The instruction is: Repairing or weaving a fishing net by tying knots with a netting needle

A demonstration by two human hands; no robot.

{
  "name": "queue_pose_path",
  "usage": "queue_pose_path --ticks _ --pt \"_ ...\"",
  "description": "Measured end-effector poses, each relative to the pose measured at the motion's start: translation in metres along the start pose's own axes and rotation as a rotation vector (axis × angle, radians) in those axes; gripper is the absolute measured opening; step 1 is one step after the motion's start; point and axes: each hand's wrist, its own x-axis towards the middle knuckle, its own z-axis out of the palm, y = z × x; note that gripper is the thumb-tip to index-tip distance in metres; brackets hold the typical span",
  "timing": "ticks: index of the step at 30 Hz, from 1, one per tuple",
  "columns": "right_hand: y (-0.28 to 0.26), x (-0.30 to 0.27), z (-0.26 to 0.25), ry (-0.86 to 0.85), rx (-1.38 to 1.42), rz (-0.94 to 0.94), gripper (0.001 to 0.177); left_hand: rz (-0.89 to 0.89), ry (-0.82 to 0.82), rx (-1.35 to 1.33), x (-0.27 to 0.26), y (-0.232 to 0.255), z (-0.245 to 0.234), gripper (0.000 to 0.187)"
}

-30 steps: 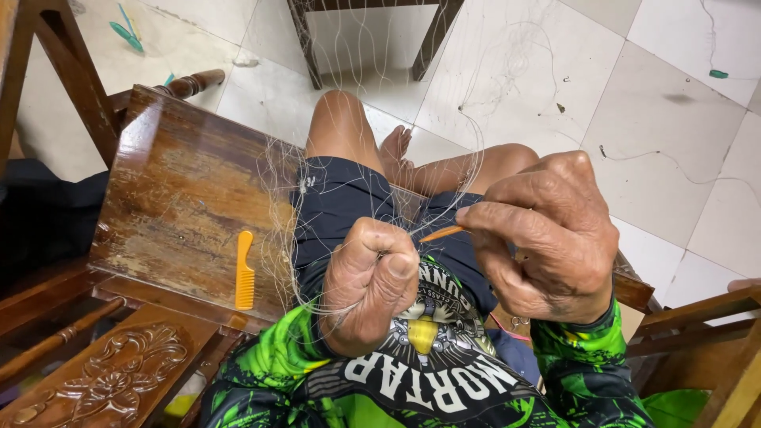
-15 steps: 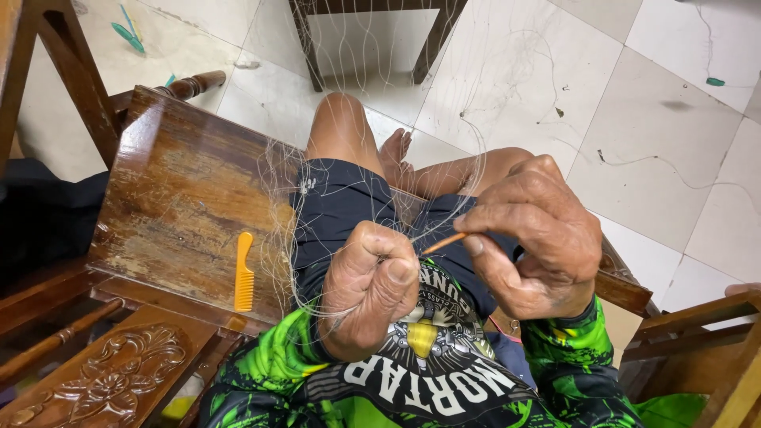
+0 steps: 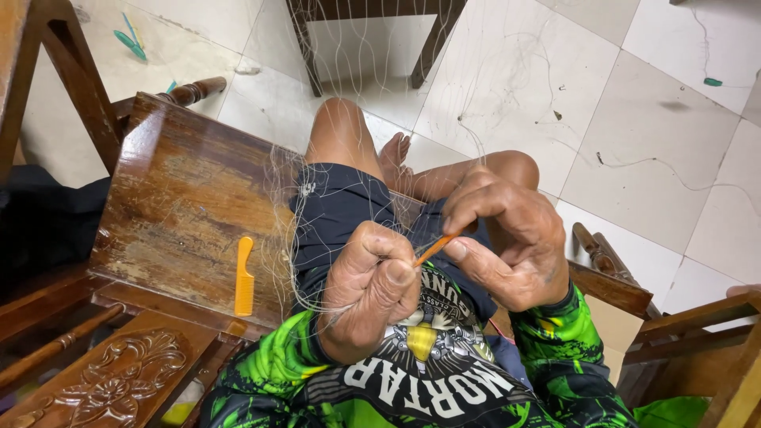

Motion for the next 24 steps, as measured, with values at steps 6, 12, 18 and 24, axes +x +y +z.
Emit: queue_pose_path --ticks 6,12,18,24 --pt "0.003 -0.002 0.005 -0.008 0.18 0.061 0.009 -0.061 0.009 -0.127 -0.003 -0.005 0.005 0.024" --pt "0.004 -0.002 0.014 0.05 0.155 -0.012 0.009 0.003 0.015 -0.026 0.001 -0.007 0.002 0.025" --pt "0.0 -0.01 0.025 0.099 0.148 -0.011 0.021 -0.044 0.006 -0.068 -0.003 -0.019 -0.002 0.026" --pt "-0.011 -0.011 0.037 0.039 -0.096 -0.085 0.042 0.056 0.06 0.13 -0.003 -0.041 -0.013 0.04"
